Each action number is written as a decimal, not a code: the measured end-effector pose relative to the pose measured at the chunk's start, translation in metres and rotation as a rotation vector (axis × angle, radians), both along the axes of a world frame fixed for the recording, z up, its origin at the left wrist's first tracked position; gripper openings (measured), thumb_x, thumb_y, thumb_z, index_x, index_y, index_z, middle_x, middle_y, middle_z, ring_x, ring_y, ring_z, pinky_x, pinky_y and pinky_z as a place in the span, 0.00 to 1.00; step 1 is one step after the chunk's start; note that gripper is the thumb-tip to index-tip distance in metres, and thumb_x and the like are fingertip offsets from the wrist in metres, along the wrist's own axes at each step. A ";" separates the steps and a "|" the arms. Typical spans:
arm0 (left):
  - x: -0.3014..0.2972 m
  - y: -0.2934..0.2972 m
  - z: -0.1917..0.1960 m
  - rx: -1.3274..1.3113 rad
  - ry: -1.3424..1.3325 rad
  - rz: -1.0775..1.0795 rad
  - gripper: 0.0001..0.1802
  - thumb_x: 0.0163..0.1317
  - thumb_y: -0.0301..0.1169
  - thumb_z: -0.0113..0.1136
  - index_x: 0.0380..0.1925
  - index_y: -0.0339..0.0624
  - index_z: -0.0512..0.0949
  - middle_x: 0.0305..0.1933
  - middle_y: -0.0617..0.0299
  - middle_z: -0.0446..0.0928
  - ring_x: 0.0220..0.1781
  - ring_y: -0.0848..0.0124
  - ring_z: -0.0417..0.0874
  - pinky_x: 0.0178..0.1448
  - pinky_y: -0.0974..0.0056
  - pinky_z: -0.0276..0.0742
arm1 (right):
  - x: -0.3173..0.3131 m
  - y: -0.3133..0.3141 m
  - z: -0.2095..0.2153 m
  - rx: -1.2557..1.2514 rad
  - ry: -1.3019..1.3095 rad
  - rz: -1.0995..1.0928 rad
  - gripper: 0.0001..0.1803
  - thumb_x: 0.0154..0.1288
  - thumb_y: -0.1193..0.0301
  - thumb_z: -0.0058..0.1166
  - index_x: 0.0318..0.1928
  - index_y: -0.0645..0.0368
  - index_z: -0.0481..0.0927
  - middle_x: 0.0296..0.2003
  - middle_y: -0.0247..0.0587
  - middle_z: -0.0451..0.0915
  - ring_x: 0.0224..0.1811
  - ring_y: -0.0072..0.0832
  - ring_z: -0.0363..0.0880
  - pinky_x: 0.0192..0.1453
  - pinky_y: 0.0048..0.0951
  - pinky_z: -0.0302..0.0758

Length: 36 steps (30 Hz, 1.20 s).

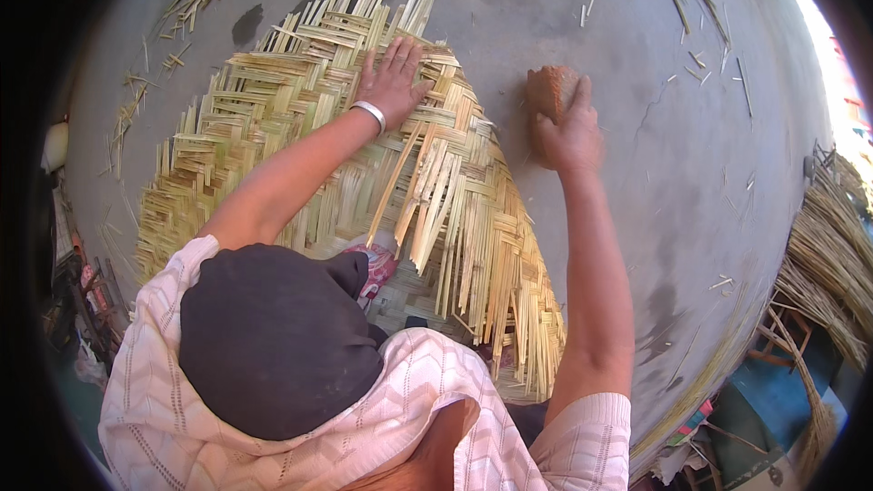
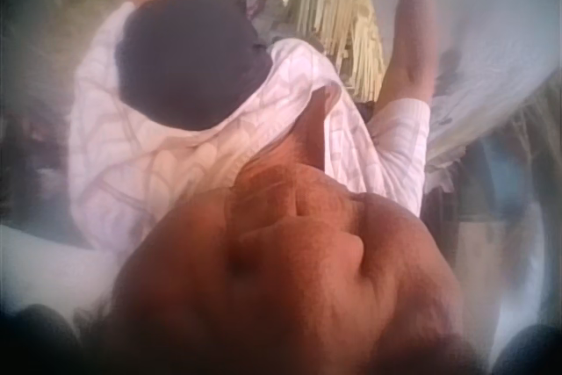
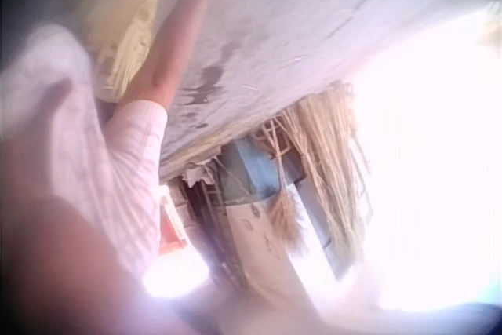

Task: The person weaves a flat mat or basket base using dried palm leaves on the floor. They interlace the leaves by hand and periodically tap the woven area with a brick to compact the weave.

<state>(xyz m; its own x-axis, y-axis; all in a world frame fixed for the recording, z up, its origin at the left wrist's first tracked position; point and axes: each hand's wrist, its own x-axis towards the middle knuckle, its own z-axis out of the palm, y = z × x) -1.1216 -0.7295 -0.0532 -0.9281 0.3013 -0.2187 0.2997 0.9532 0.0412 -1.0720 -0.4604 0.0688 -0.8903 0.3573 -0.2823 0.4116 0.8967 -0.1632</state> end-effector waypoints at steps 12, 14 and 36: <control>-0.021 0.006 0.061 0.019 -0.153 -0.017 0.40 0.74 0.60 0.35 0.76 0.43 0.56 0.80 0.54 0.55 0.83 0.62 0.50 0.81 0.43 0.41 | 0.051 -0.063 -0.037 0.183 0.373 0.652 0.38 0.73 0.48 0.43 0.76 0.54 0.57 0.78 0.45 0.55 0.82 0.38 0.45 0.83 0.45 0.40; -0.026 0.008 0.074 0.011 -0.176 -0.034 0.39 0.74 0.59 0.36 0.73 0.43 0.61 0.78 0.53 0.59 0.81 0.61 0.55 0.79 0.43 0.46 | 0.058 -0.078 -0.043 -0.018 0.247 0.616 0.35 0.76 0.49 0.38 0.73 0.58 0.63 0.76 0.48 0.58 0.81 0.40 0.48 0.82 0.46 0.45; 0.004 -0.022 0.026 0.345 0.071 -0.072 0.30 0.68 0.48 0.50 0.67 0.47 0.68 0.69 0.58 0.69 0.73 0.63 0.65 0.74 0.49 0.53 | -0.050 -0.141 -0.071 -0.305 0.136 0.627 0.39 0.77 0.43 0.29 0.73 0.62 0.63 0.75 0.51 0.60 0.79 0.44 0.52 0.81 0.45 0.48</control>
